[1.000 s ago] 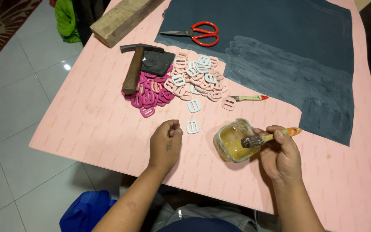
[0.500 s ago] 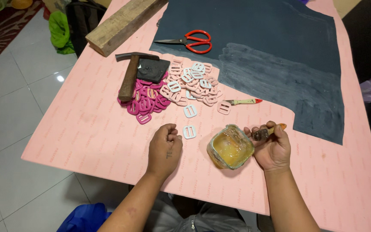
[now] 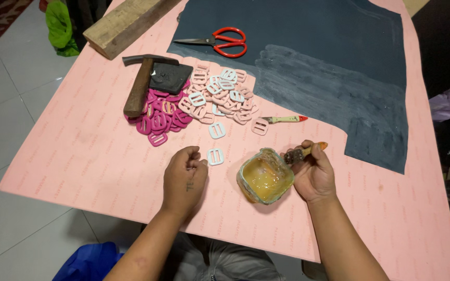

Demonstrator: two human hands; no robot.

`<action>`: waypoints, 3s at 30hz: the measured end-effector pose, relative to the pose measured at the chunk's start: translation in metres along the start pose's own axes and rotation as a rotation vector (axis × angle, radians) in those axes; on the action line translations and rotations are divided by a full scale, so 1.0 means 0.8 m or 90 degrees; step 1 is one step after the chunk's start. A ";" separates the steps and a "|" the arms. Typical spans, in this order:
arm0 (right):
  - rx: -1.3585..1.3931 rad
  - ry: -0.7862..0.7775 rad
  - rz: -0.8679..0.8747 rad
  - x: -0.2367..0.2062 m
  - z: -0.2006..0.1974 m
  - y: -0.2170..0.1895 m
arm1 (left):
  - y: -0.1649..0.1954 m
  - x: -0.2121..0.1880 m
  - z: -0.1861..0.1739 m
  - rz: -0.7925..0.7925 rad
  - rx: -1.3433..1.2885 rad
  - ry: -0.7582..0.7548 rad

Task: The person applies a yellowish adhesive from a small container onto a dark fabric piece using a brush, covering a large area. Then the person picks up several small white plastic buckles and applies the same adhesive to each one individually, placing them on the table.

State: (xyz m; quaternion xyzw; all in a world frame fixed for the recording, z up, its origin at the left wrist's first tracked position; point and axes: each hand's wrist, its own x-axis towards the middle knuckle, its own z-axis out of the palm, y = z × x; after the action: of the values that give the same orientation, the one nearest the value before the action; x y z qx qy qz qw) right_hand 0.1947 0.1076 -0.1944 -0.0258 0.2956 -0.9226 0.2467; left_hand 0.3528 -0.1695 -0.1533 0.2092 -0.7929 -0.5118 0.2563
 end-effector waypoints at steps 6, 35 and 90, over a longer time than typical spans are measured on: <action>0.017 -0.024 0.023 0.004 0.003 0.002 | 0.030 0.062 0.042 0.282 0.144 -0.084; -0.320 -0.183 -0.168 -0.030 0.102 -0.031 | 0.085 -0.010 0.033 -0.101 -0.407 -0.089; -0.309 0.109 -0.180 0.004 0.043 -0.016 | 0.026 0.045 0.042 0.026 -0.045 -0.049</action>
State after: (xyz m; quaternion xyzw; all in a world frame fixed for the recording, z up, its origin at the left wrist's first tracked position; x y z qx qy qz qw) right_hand 0.1933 0.0966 -0.1594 -0.0473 0.5209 -0.8489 0.0762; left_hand 0.3025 -0.1588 -0.1388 0.1637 -0.7876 -0.5418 0.2435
